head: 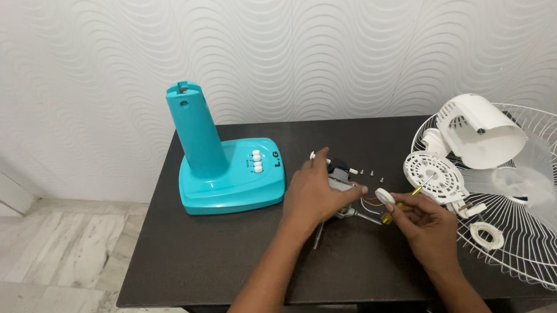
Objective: The person assembles the internal components of an electric fan motor on a table. They attach a black plastic part to the motor housing, secure it with screws using a screwdriver, and then attach a white circular fan component to the motor shaft.
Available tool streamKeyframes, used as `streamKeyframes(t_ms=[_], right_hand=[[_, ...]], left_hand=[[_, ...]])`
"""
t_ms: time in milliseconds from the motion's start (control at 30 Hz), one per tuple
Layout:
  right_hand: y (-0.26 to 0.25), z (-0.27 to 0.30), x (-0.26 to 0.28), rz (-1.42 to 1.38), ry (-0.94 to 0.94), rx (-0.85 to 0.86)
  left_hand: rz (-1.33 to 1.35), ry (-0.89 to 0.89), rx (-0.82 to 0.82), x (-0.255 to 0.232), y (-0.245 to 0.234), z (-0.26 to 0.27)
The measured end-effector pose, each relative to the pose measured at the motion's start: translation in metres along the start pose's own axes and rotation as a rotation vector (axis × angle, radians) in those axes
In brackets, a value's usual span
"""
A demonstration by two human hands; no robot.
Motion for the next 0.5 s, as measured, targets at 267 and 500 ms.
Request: streamKeyframes(t_ms=[267, 500], right_hand=[[-0.005, 0.004, 0.008, -0.133, -0.066, -0.035], [-0.005, 0.008, 0.023, -0.01, -0.14, -0.026]], left_hand=[[-0.101, -0.103, 0.059, 0.0, 0.016, 0.001], [0.056, 0.011, -0.077, 0.012, 0.008, 0.007]])
Point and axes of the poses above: each hand's wrist, its own z-axis away from the middle knuckle, its own y-axis out of the palm, x = y × z, the point moved 6 cm from there along -z, towards the middle knuckle, and after that the axes turned 12 degrees about z, right-handed, at the moved point
